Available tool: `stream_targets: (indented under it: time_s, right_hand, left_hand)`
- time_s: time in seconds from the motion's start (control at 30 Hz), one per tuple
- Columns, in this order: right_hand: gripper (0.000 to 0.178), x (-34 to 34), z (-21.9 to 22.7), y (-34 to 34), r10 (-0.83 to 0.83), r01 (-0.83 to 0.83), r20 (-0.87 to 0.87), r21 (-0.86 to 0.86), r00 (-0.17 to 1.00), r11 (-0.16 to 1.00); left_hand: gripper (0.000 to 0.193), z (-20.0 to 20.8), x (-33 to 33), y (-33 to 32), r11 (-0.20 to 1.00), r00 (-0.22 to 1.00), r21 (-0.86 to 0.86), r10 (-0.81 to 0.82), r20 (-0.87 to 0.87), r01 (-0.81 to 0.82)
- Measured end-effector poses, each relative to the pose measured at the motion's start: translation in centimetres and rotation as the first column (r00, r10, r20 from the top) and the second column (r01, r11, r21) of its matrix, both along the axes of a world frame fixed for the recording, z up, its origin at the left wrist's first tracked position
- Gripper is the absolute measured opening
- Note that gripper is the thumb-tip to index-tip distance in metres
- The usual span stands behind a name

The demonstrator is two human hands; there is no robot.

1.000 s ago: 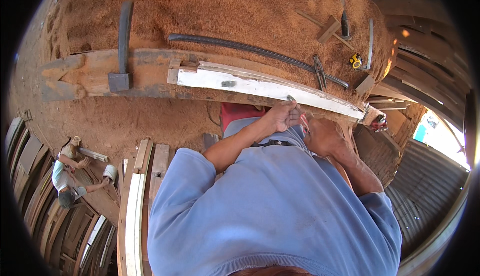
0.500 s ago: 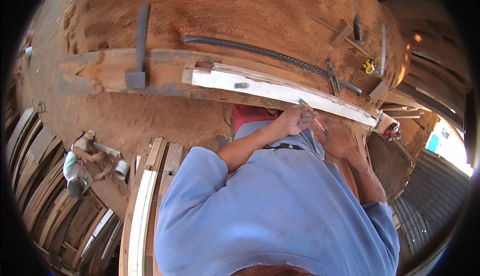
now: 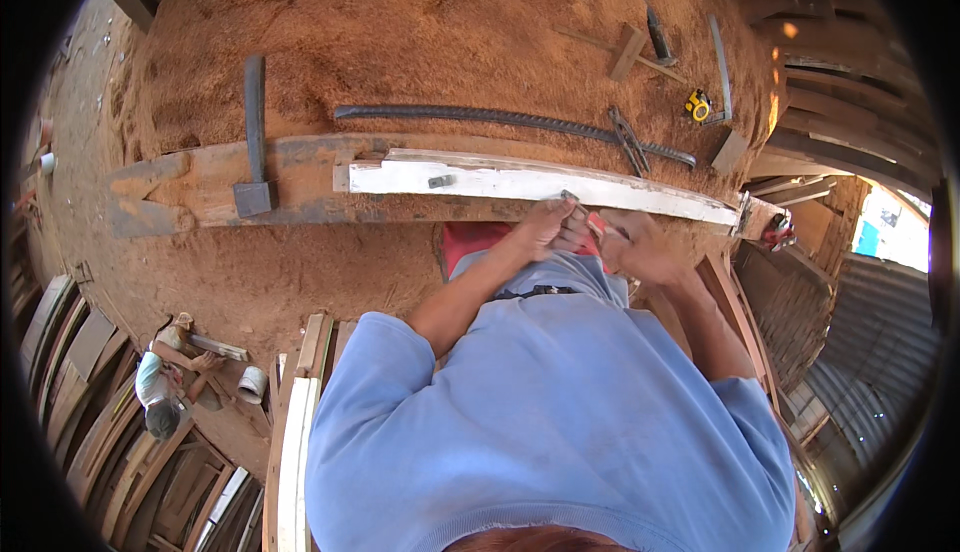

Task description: The person measures a white wooden plank with a tape measure, marks it with a pencil, and uses a hammer to drive nails into the plank. The person then uses a screwdriver to tighten screws into the plank.

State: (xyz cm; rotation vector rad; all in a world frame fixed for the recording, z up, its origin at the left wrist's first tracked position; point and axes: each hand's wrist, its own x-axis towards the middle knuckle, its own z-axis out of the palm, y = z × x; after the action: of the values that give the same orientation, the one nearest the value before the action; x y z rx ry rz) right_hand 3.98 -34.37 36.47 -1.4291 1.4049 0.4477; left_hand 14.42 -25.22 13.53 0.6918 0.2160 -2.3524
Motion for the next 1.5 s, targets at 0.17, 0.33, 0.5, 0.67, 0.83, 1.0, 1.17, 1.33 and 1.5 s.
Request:
stream_targets:
  time_s: [0.17, 0.33, 0.5, 0.67, 0.83, 1.0, 1.17, 1.33, 1.5]
  right_hand:
    - [0.027, 1.3, 0.1, -3.5, 0.483, -0.485, -0.091, 0.004, 0.871, 0.875]
    - [0.039, 1.7, -0.6, -4.3, 0.585, -0.596, -0.158, -0.028, 0.796, 0.803]
    - [0.046, 1.2, 2.6, -1.9, 0.37, -0.467, -0.303, -0.373, 0.878, 0.802]
    - [0.033, 0.3, 1.7, 1.3, 0.194, -0.29, -0.238, -0.485, 0.952, 0.825]
    - [0.022, 0.5, 0.6, 2.5, 0.33, -0.345, -0.145, -0.625, 0.933, 0.7]
    - [0.029, -0.1, 0.2, 1.5, 0.377, -0.413, -0.197, -0.62, 0.905, 0.667]
    - [0.038, 0.1, 2.1, 2.2, 0.208, -0.276, -0.182, -0.659, 0.961, 0.7]
    - [0.034, 1.7, -0.1, 1.3, 0.321, -0.366, -0.195, -0.667, 0.927, 0.649]
    - [0.028, 2.3, 0.6, 1.5, 0.43, -0.489, -0.259, -0.629, 0.865, 0.605]
  left_hand:
    - [0.018, 7.1, 5.2, -2.7, 0.426, 0.237, -0.536, 0.578, 0.781, 0.729]
    - [0.021, 1.2, 4.1, -4.9, 0.064, 0.357, -0.513, 0.646, 0.675, 0.856]
    - [0.02, -1.6, 3.6, -5.3, -0.048, 0.381, -0.555, 0.775, 0.504, 0.83]
    - [0.024, -0.3, 3.5, -4.7, -0.022, 0.3, -0.436, 0.758, 0.58, 0.9]
    - [0.037, 5.0, 3.8, -4.4, 0.082, 0.46, -0.609, 0.578, 0.674, 0.789]
    - [0.035, 3.8, 2.8, -4.5, 0.119, 0.26, -0.438, 0.657, 0.708, 0.891]
    - [0.04, -1.3, 3.3, -5.0, 0.123, 0.21, -0.356, 0.617, 0.759, 0.926]
    - [0.055, 1.5, 4.0, -4.4, 0.134, 0.307, -0.49, 0.632, 0.712, 0.861]
    - [0.062, 3.2, 4.0, -4.2, 0.226, 0.369, -0.546, 0.529, 0.764, 0.807]
